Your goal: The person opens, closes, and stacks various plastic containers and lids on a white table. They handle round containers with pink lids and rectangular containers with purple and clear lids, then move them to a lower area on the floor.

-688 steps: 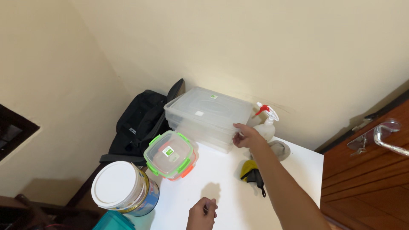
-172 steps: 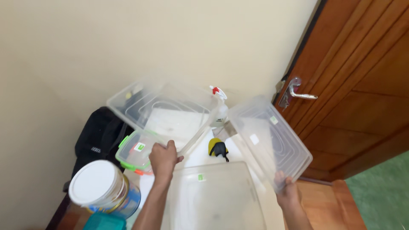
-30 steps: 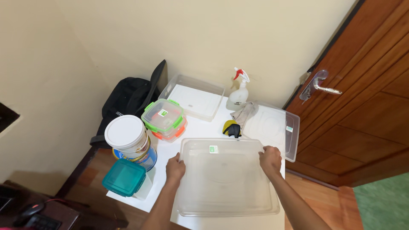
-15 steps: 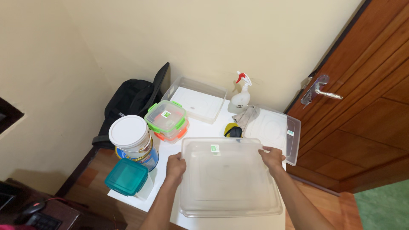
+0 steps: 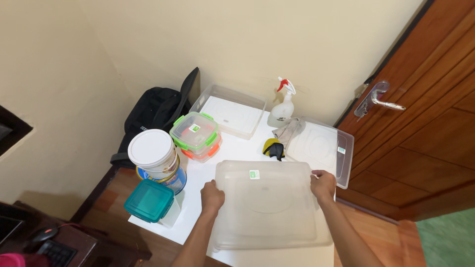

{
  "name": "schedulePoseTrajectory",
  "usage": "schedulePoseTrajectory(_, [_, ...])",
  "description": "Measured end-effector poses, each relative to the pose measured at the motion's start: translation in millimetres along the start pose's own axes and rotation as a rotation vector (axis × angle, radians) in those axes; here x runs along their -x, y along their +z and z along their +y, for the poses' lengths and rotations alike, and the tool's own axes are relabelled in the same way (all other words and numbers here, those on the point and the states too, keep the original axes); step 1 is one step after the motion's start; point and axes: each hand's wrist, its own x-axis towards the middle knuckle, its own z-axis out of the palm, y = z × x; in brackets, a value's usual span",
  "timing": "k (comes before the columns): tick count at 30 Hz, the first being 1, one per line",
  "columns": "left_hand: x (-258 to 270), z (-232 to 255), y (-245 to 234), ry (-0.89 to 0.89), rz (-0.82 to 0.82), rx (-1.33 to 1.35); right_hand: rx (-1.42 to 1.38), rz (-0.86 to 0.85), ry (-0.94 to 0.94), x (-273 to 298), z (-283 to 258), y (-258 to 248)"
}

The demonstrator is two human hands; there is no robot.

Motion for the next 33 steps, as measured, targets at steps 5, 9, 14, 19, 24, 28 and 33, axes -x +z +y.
schedulePoseTrajectory(5, [-4.3, -14.6, 1.3, 0.057, 0.036, -0.113, 0.003, 0.029, -0.015, 1.4, -2.1, 5.3])
schedulePoseTrajectory(9, [-19.6, -24.4, 4.4, 0.045, 0.039, -0.04, -0.001, 0.034, 0.051, 2.2, -7.6, 0.5])
schedulePoseTrajectory(14, [-38.4, -29.4, 2.2, -0.074, -0.063, 0.08, -0.09, -0.064, 0.161, 1.8, -7.9, -3.4])
schedulePoseTrajectory(19, [-58.3, -29.7, 10.3, -0.007, -0.046, 0.177, -0.29, -0.091, 0.137, -23.1, 19.4, 11.2])
schedulePoseTrajectory(24, [-62.7, -12.4, 9.6, -0.057, -0.117, 0.232, -0.706, -0.233, 0.237, -44.7, 47.3, 29.5])
schedulePoseTrajectory(28, [-62.4, 14.8, 4.9, -0.069, -0.028, 0.014, -0.835, -0.406, 0.455, -58.4, 45.8, 30.0])
schedulePoseTrajectory(33, [-73.7, 44.0, 6.3, -0.148, -0.018, -0.24, -0.832, -0.493, 0.538, -66.9, 43.1, 21.2])
